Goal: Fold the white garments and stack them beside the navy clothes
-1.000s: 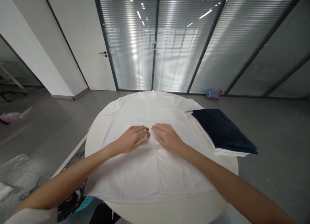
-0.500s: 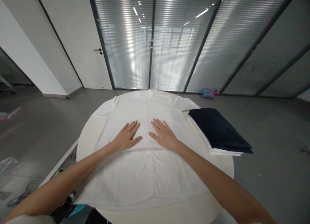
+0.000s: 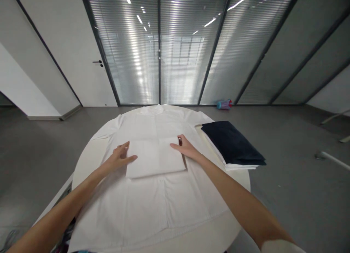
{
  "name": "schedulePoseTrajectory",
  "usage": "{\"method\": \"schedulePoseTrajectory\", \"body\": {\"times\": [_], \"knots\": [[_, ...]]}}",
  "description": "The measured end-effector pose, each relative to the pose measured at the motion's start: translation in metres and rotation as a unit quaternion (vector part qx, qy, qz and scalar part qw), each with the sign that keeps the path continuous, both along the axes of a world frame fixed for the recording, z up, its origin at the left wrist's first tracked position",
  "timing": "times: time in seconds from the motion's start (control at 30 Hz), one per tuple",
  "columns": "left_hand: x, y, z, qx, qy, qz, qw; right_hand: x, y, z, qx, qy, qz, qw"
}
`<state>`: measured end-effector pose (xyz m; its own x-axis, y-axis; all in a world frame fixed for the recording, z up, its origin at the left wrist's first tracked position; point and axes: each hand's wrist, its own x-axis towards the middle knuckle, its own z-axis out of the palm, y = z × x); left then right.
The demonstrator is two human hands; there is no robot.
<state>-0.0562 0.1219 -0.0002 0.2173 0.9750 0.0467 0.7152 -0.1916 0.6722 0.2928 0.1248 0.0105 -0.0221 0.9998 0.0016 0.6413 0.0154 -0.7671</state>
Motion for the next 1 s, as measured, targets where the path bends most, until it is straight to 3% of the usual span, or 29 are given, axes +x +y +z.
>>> {"method": "schedulePoseTrajectory", "body": {"times": [0.1, 0.17, 0.3, 0.37, 0.43, 0.5, 0.63, 0.7, 0.83, 0.93, 1.0], "knots": [[-0.008, -0.021, 0.009, -0.073, -0.150, -0.114, 0.979, 0.006, -0.007, 0.022, -0.040, 0.172, 0.057, 0.983], [-0.010, -0.036, 0.020, -0.113, -0.190, -0.151, 0.963, 0.009, -0.018, 0.041, -0.032, 0.183, 0.089, 0.979], [0.003, -0.042, 0.054, -0.084, -0.216, -0.106, 0.967, 0.023, -0.057, 0.076, 0.034, 0.103, 0.170, 0.979], [0.026, -0.027, 0.074, -0.060, -0.260, -0.058, 0.962, 0.037, -0.081, 0.087, 0.036, 0.100, 0.158, 0.982], [0.063, -0.003, 0.091, -0.058, -0.310, -0.028, 0.949, 0.059, -0.101, 0.094, -0.001, 0.129, 0.105, 0.986], [0.116, 0.026, 0.106, -0.059, -0.350, -0.042, 0.934, 0.086, -0.117, 0.101, -0.030, 0.155, 0.030, 0.987], [0.248, 0.079, 0.131, -0.058, -0.397, -0.125, 0.907, 0.152, -0.131, 0.117, 0.021, 0.161, -0.153, 0.975], [0.311, 0.097, 0.139, -0.050, -0.348, -0.139, 0.926, 0.185, -0.131, 0.120, 0.048, 0.157, -0.223, 0.961], [0.395, 0.114, 0.126, -0.024, -0.257, -0.152, 0.954, 0.233, -0.128, 0.101, 0.045, 0.056, -0.294, 0.953], [0.416, 0.114, 0.098, -0.003, -0.194, -0.176, 0.965, 0.249, -0.128, 0.073, 0.009, -0.130, -0.279, 0.951], [0.420, 0.111, 0.083, 0.018, -0.144, -0.188, 0.971, 0.253, -0.126, 0.062, 0.015, -0.248, -0.264, 0.932]]}}
